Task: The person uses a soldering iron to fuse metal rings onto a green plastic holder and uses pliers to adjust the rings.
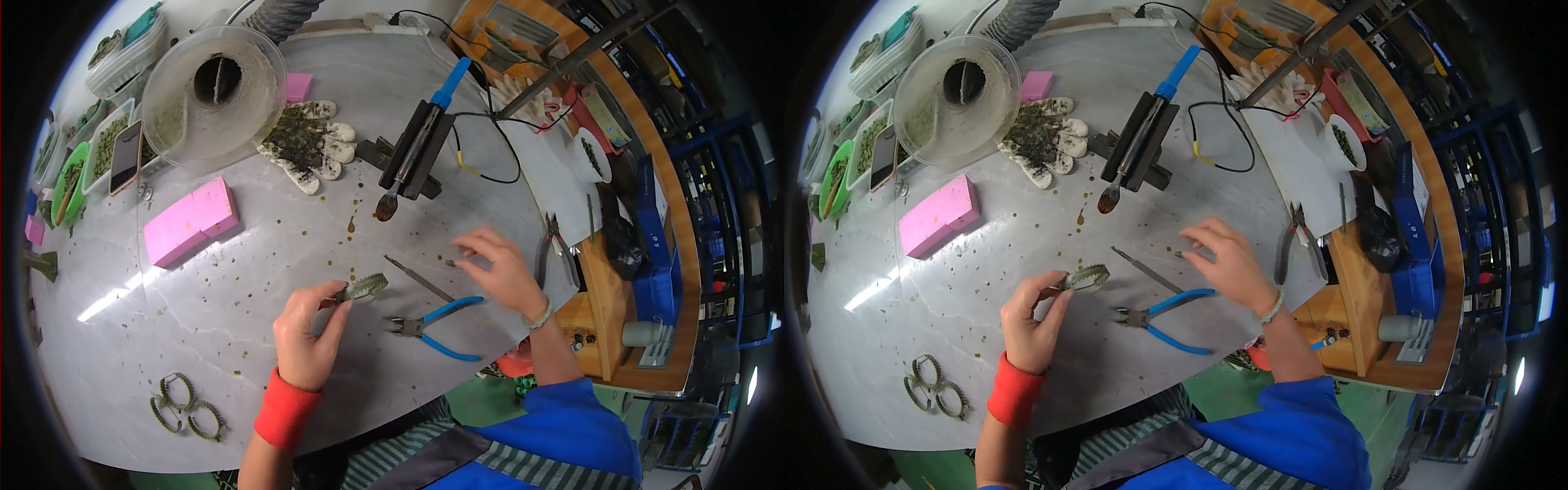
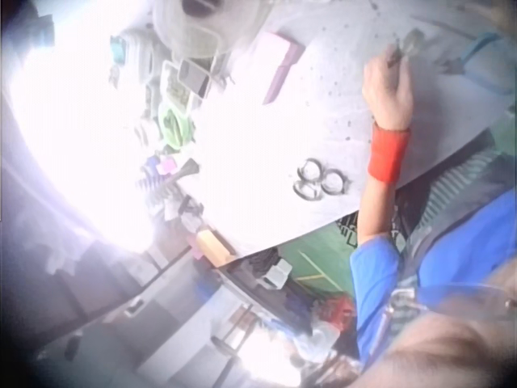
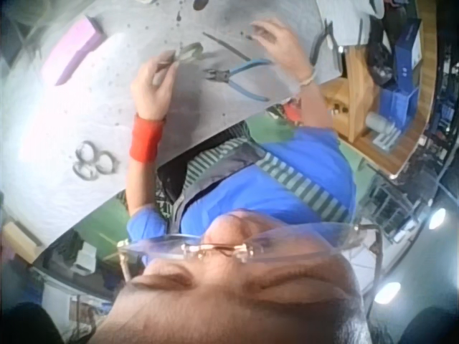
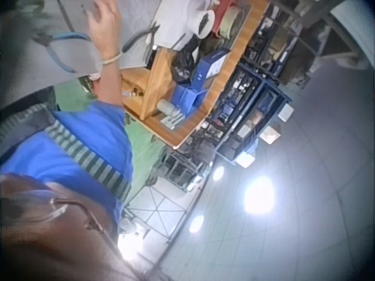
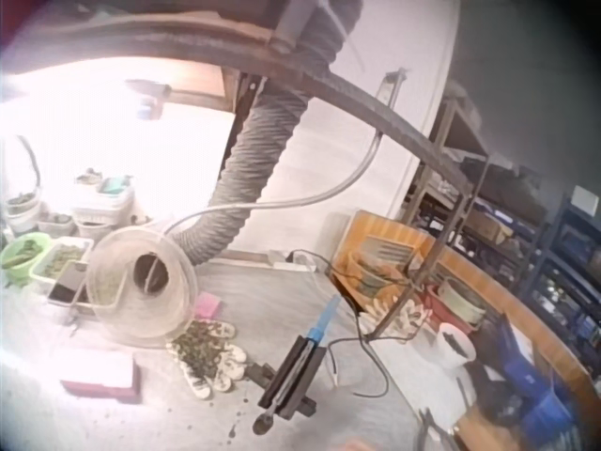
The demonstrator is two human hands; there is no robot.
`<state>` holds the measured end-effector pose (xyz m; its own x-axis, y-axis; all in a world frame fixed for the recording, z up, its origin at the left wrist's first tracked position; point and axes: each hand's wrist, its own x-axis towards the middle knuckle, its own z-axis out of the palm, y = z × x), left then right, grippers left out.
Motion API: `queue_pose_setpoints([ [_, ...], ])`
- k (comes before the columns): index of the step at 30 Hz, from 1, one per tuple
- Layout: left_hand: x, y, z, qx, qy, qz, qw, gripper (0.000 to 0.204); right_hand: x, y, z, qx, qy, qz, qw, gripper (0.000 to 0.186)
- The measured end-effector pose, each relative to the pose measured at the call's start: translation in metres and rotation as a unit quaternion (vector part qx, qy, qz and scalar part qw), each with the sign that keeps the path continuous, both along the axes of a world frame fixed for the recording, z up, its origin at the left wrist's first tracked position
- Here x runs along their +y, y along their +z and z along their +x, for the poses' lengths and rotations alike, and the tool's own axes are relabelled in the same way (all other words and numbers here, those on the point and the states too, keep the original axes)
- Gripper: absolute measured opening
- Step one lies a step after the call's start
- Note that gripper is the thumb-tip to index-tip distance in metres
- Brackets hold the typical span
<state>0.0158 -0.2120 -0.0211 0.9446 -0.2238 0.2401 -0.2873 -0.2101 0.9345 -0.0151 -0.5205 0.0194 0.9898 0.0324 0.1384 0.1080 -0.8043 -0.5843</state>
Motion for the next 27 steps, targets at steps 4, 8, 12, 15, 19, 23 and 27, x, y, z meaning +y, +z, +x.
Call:
queue_pose_setpoints([
  [4,-0.005,-0.001,0.003,-0.005,0.000,-0.027,1.000,0.025,0.003,-0.010,-0.003,0.022,0.038,-0.004,0.999,0.021],
  [8,-0.005,0.002,0.004,-0.024,0.000,-0.016,1.000,0.026,0.008,-0.008,-0.004,-0.002,0.001,-0.007,1.000,0.014],
  [12,-0.007,0.004,0.004,-0.016,0.009,-0.022,1.000,0.025,0.007,-0.004,-0.003,0.014,-0.024,0.043,0.999,0.011],
  [15,-0.007,0.004,0.004,-0.023,0.015,-0.010,1.000,0.025,0.007,-0.007,-0.003,-0.025,0.022,-0.041,0.999,0.011],
  [19,-0.009,0.002,0.006,-0.033,0.009,-0.002,0.999,0.023,0.011,-0.010,-0.004,-0.037,0.020,-0.065,0.997,0.010],
  [23,-0.012,0.001,0.007,-0.071,0.024,0.003,0.997,0.023,0.015,-0.001,0.001,0.019,-0.027,0.067,0.997,0.014],
  [27,-0.014,0.001,0.008,-0.070,0.027,0.000,0.997,0.023,0.025,0.019,0.014,0.022,-0.023,0.230,0.973,0.015],
])
